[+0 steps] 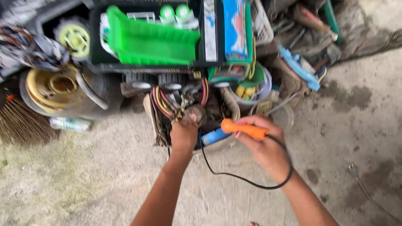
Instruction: Soldering wires and components onto a small electronic circuit board at a cluttered workbench.
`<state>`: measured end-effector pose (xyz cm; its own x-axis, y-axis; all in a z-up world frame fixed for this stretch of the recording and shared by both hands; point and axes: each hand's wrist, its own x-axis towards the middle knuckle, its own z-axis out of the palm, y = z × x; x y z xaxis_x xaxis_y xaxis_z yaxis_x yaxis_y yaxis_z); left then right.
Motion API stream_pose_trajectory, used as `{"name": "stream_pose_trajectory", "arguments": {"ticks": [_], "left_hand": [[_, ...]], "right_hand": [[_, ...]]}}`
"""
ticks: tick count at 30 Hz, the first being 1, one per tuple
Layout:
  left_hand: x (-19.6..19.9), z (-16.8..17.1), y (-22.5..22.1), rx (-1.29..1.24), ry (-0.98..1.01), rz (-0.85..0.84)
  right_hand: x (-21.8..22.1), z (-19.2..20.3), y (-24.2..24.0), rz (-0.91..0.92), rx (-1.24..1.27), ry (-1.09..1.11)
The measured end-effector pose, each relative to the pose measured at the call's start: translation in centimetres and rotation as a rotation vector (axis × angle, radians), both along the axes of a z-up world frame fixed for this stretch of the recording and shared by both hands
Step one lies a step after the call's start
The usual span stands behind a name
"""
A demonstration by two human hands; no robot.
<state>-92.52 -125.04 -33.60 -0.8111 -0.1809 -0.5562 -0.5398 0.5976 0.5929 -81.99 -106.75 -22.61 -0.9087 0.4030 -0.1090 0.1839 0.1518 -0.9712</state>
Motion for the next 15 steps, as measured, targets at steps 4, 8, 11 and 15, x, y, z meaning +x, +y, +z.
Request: {"name": "stream_pose_trajectory", "arguments": {"ticks": [4,8,11,15], "left_hand": [[0.9,2.1,0.4,0.069,-0.038,0.029],[-1.6,1.2,0.2,-0.045,-0.084,-0.017],[-1.1,4.6,-0.9,-0.077,-0.09,-0.018],[-0.4,-0.1,-3.9,-0.153,-0.165,0.058]], "right_hand": [[-3.3,1.2,-0.7,0.156,0.21,0.062],[-6.8,2.1,-1.3,0.304,0.37,0.093],[-7.5,1.9,-1.2,0.281,0.314,-0.052],[-6.9,-0.8,0.3,0.082,0.201,-0.29]]}}
